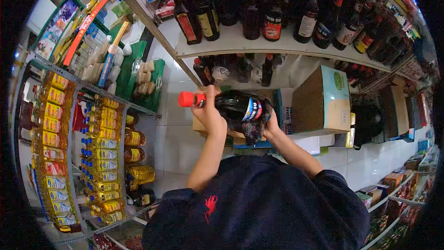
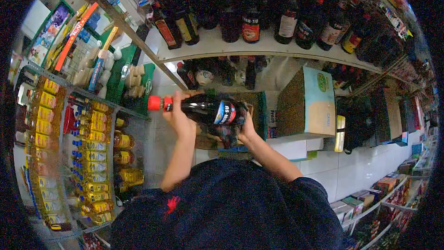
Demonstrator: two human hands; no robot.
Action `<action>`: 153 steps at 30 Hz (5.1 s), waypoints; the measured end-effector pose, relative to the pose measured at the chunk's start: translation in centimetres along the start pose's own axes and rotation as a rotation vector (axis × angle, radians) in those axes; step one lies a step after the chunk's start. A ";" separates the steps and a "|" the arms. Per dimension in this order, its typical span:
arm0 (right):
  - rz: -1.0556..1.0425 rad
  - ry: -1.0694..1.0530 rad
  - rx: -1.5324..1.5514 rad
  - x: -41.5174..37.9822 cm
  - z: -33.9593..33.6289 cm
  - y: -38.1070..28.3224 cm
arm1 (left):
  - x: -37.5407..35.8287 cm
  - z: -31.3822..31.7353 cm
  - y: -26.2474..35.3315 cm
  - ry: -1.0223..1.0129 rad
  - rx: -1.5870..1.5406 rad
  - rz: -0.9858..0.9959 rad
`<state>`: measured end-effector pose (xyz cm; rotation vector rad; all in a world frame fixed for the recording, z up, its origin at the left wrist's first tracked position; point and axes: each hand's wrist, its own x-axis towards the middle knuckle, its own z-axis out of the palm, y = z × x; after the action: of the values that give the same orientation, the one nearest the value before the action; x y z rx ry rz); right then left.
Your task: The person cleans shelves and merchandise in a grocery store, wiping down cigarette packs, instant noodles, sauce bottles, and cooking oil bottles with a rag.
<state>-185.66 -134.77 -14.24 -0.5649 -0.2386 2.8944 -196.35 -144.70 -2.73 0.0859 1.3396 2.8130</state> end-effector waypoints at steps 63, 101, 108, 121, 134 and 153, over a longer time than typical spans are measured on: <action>-0.698 0.710 -1.558 -9.2 -10.1 -2.1 | 25.3 20.7 -10.2 -0.702 0.559 0.524; -1.725 0.237 -1.860 16.8 23.5 -21.8 | 1.7 -21.6 -1.2 -0.248 0.874 -0.205; -1.381 0.398 -1.614 20.8 23.9 -22.7 | 0.5 -22.9 0.2 -0.156 0.747 -0.214; -1.334 0.164 -1.337 18.8 23.3 -21.0 | 0.2 -23.0 -0.2 0.123 0.663 -0.169; -1.408 0.144 -1.264 16.0 20.8 -19.9 | 0.3 -20.0 0.8 -0.103 0.819 -0.130; -0.969 0.024 -0.812 -8.5 12.1 -7.9 | -1.5 -1.6 -5.8 -1.013 0.717 -0.021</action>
<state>-181.43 -130.39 1.39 -0.4029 -1.2883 1.7653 -194.95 -142.41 -8.29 1.2505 1.7963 1.5999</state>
